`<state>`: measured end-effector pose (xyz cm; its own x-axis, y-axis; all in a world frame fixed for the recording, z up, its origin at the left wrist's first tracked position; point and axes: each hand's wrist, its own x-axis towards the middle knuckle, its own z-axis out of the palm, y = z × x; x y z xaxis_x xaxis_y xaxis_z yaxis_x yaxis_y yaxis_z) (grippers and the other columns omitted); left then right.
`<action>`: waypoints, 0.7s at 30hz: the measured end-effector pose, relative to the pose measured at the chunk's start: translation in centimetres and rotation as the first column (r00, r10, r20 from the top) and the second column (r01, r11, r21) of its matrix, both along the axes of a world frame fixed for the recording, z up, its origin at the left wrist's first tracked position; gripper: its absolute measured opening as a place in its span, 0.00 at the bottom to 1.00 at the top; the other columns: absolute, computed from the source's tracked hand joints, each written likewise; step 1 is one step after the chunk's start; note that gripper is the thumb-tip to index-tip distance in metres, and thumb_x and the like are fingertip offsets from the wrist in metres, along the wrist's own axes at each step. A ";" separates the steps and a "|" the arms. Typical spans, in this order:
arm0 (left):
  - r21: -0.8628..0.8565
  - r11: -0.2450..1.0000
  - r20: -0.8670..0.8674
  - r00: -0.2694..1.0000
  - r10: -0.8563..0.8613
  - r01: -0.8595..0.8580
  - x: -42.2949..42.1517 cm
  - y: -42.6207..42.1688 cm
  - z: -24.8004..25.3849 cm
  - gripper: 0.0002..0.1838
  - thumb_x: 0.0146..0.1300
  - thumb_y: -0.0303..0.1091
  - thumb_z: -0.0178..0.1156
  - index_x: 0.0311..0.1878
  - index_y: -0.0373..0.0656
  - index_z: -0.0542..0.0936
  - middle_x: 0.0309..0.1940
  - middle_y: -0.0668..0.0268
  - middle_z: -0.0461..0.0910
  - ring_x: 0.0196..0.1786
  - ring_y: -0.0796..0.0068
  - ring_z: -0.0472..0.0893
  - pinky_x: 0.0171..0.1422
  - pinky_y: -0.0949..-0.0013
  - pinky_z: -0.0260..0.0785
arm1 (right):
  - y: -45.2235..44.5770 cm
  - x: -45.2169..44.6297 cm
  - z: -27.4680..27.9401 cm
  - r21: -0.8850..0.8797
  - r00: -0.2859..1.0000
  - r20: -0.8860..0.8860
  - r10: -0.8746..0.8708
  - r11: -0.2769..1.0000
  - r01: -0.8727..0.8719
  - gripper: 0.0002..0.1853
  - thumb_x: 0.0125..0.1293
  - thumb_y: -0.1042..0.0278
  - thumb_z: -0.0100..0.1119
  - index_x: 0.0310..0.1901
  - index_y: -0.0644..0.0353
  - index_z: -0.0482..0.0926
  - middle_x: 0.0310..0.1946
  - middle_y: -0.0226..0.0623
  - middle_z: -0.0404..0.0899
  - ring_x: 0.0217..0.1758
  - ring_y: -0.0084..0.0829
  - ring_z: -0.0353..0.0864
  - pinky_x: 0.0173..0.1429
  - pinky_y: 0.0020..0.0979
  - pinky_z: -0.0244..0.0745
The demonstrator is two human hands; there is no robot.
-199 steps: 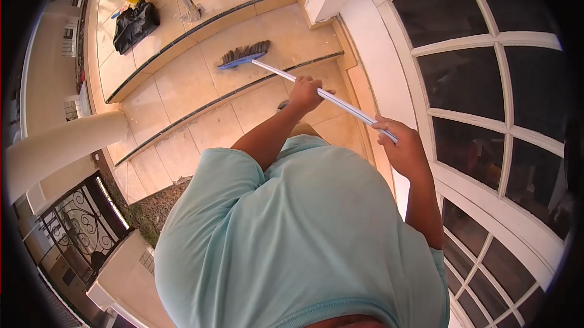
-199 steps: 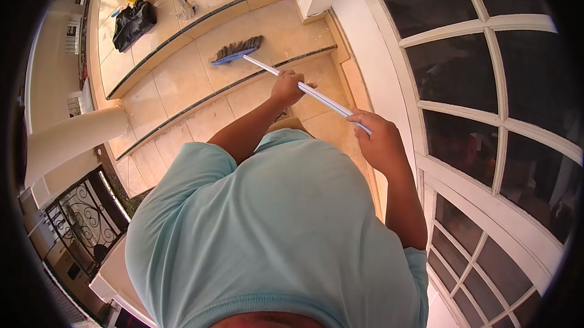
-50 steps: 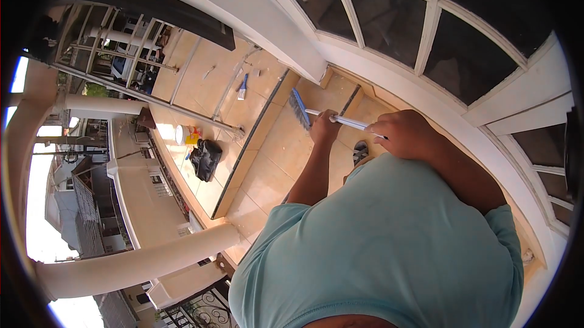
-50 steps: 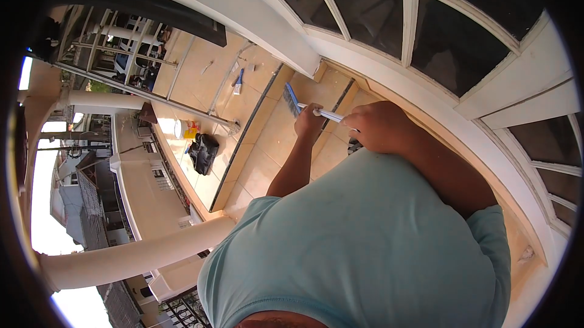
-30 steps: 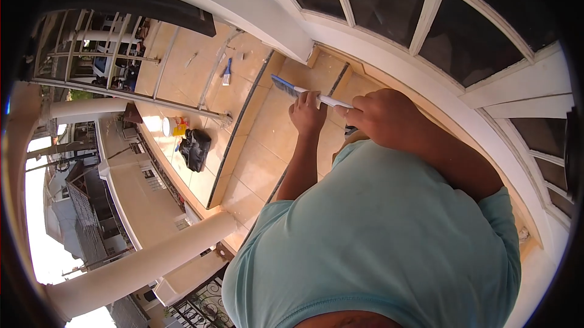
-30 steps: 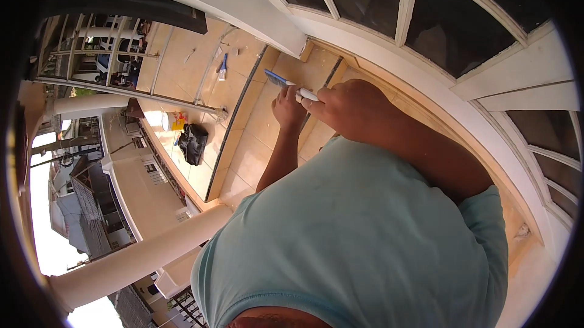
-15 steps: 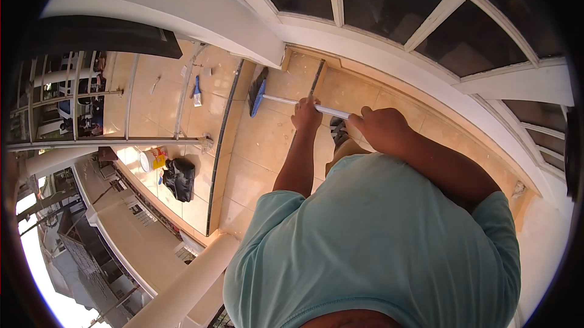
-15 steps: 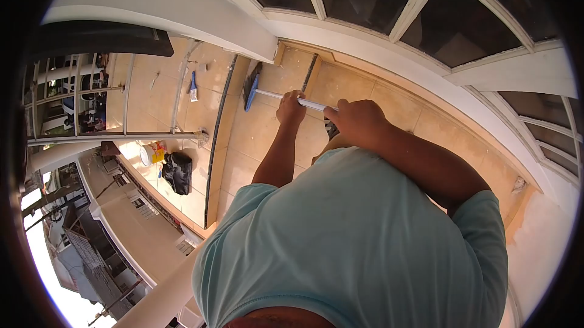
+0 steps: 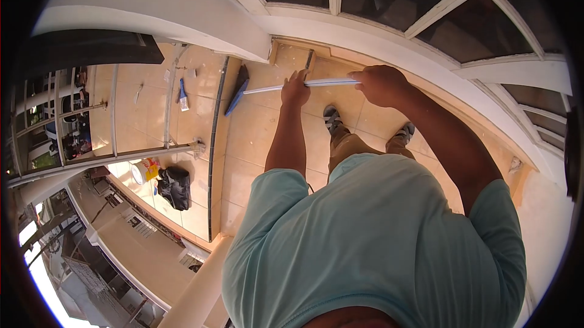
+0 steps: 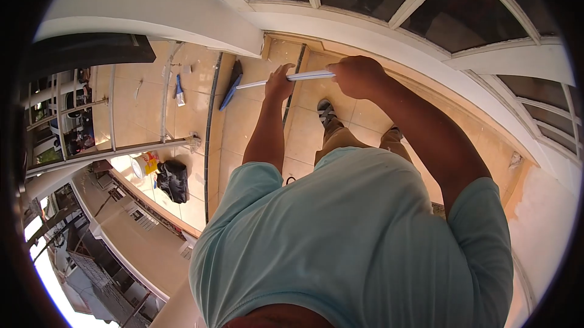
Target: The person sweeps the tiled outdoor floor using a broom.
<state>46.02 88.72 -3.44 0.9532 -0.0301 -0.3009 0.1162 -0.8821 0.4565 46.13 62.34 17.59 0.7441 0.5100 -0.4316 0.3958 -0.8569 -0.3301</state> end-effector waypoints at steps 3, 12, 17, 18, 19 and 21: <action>0.014 0.998 -0.127 0.990 -0.064 0.066 -1.2 -2.1 1.6 0.24 0.66 0.32 0.54 0.63 0.72 0.76 0.60 0.65 0.80 0.72 0.54 0.70 0.68 0.48 0.72 | -2.5 -1.8 0.2 0.026 0.994 -0.100 -0.047 0.998 0.049 0.18 0.74 0.62 0.54 0.64 0.48 0.78 0.45 0.41 0.84 0.47 0.45 0.84 0.52 0.46 0.79; 0.066 0.998 -0.034 0.999 0.013 -0.011 -7.1 -5.8 6.6 0.22 0.63 0.29 0.55 0.56 0.69 0.81 0.57 0.70 0.82 0.72 0.52 0.70 0.64 0.44 0.74 | -7.3 -9.0 2.1 0.060 0.998 0.032 0.058 0.996 -0.060 0.21 0.75 0.62 0.52 0.67 0.49 0.74 0.37 0.38 0.81 0.38 0.38 0.85 0.39 0.42 0.81; 0.073 0.997 0.041 0.999 0.010 -0.013 -3.8 -2.3 3.2 0.19 0.68 0.29 0.55 0.56 0.69 0.81 0.69 0.66 0.73 0.77 0.47 0.63 0.73 0.48 0.68 | -3.4 -5.3 0.2 0.102 0.998 0.048 0.041 0.994 -0.046 0.19 0.72 0.65 0.54 0.63 0.50 0.77 0.38 0.36 0.82 0.39 0.38 0.85 0.40 0.40 0.82; 0.090 0.996 0.012 1.000 0.022 -0.023 -2.9 -1.5 1.6 0.19 0.68 0.30 0.55 0.56 0.69 0.81 0.71 0.64 0.71 0.77 0.46 0.61 0.74 0.49 0.68 | -2.7 -4.2 -0.7 0.104 0.999 0.050 -0.006 0.995 0.001 0.19 0.72 0.65 0.54 0.63 0.50 0.77 0.38 0.36 0.82 0.39 0.38 0.85 0.40 0.40 0.82; 0.073 0.997 -0.019 1.000 -0.001 0.002 -2.2 -1.0 0.4 0.19 0.68 0.30 0.55 0.58 0.66 0.81 0.70 0.62 0.72 0.78 0.49 0.61 0.78 0.48 0.61 | -2.1 -3.3 -1.9 0.116 0.999 0.026 -0.021 0.993 0.018 0.18 0.71 0.65 0.54 0.61 0.50 0.78 0.39 0.36 0.82 0.40 0.38 0.86 0.40 0.41 0.82; 0.029 0.991 -0.042 0.991 -0.127 0.128 0.0 -0.5 -1.8 0.20 0.67 0.29 0.55 0.59 0.64 0.80 0.70 0.60 0.72 0.78 0.50 0.61 0.80 0.47 0.56 | -2.3 -1.8 -2.7 0.103 0.995 -0.073 -0.074 0.991 0.081 0.15 0.71 0.66 0.54 0.57 0.51 0.81 0.39 0.38 0.83 0.42 0.41 0.85 0.44 0.44 0.81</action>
<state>46.00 88.21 -5.20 0.9295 -0.1402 -0.3412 0.0197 -0.9047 0.4255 44.30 60.00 14.91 0.7534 0.4974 -0.4301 0.3025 -0.8429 -0.4450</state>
